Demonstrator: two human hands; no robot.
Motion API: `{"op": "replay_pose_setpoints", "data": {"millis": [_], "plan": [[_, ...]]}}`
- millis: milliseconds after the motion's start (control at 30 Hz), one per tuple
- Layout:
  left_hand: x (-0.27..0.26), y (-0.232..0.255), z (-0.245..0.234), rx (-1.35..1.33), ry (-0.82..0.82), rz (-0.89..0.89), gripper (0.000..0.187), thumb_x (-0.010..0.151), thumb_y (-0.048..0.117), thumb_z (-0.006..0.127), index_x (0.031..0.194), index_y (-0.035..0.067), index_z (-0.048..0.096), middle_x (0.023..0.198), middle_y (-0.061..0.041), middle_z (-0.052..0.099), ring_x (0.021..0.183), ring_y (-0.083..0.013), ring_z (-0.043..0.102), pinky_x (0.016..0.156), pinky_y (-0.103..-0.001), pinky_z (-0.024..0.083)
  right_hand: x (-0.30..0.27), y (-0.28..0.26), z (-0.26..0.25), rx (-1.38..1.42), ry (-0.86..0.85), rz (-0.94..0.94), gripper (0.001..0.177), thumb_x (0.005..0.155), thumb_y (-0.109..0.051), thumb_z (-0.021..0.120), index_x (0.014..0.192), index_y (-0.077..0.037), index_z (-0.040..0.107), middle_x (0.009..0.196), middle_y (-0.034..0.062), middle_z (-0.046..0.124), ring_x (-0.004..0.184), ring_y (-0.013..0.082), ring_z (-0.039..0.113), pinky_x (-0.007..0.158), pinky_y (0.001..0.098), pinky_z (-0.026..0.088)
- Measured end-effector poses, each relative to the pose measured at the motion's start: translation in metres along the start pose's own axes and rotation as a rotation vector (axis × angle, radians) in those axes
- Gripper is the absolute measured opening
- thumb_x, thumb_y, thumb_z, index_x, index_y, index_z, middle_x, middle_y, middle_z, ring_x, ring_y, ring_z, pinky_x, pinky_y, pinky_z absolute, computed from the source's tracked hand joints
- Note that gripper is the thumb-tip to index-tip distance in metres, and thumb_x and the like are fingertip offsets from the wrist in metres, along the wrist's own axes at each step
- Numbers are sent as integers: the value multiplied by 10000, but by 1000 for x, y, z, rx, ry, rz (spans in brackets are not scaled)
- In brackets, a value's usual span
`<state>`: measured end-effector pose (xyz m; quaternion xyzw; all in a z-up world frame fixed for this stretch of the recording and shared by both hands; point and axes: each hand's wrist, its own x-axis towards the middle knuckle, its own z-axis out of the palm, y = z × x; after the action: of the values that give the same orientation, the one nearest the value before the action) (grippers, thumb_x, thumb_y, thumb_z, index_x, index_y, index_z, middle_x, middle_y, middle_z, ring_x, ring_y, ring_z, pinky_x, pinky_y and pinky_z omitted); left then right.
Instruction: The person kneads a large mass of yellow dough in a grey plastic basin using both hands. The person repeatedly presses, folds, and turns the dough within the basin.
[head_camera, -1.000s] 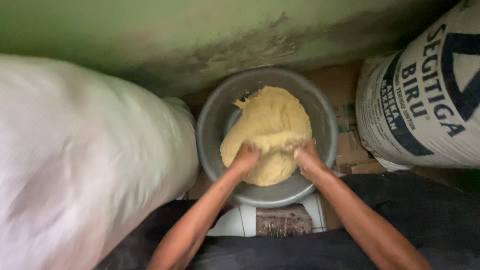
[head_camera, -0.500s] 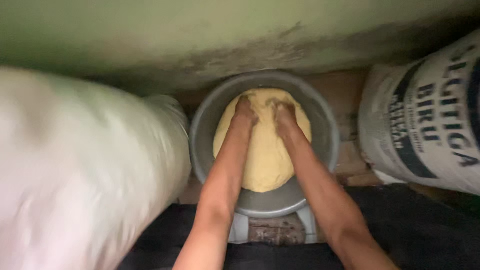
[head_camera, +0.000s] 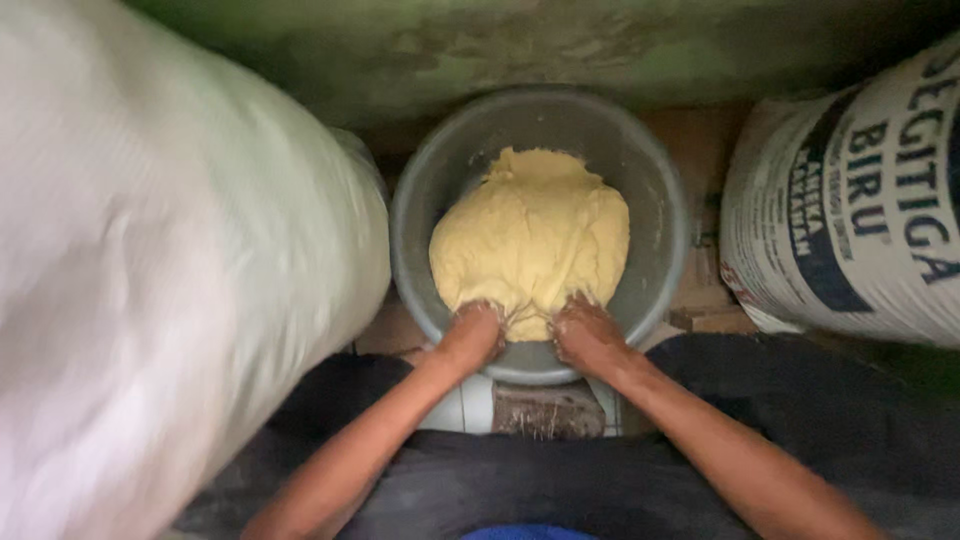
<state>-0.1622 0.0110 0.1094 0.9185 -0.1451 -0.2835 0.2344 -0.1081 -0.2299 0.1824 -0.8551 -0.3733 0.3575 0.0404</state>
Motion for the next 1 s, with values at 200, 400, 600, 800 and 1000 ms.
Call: {"op": "replay_pose_setpoints", "data": {"millis": [200,400,600,800,1000], "plan": [[98,-23,40,115,167,-72,247,893,195,552,826,73,756,909,-178,745,910,-348,706,839,-482,535,108,44,9,119,23,189,339,768,-176,736,1047,16,738,1196,294,640,1223,469,558,1051,549,435],[188,-30,36,199,185,-147,245,906,138,532,901,56,763,987,-182,749,941,-334,723,812,-452,569,162,89,-16,199,-1,257,389,735,-229,779,1037,15,747,1148,276,683,1220,444,595,1065,523,468],[121,-29,23,96,97,-46,181,812,132,650,924,35,753,1001,-225,736,985,-387,705,850,-494,548,59,35,-12,89,298,146,309,836,-266,771,981,7,755,1063,264,705,1209,449,582,1109,541,432],[61,-54,38,-1034,300,-426,238,883,160,654,1048,-10,678,1028,-231,701,954,-358,679,837,-485,559,-20,5,-44,1122,469,344,273,862,-129,664,1107,-25,723,1105,129,753,1071,215,702,917,362,566],[163,-89,-8,-1088,483,-630,224,879,160,649,1011,-19,679,999,-245,695,937,-383,673,834,-498,552,99,27,-77,1694,640,358,389,942,-138,627,1284,48,638,1257,132,660,1101,204,625,911,344,528]]}}
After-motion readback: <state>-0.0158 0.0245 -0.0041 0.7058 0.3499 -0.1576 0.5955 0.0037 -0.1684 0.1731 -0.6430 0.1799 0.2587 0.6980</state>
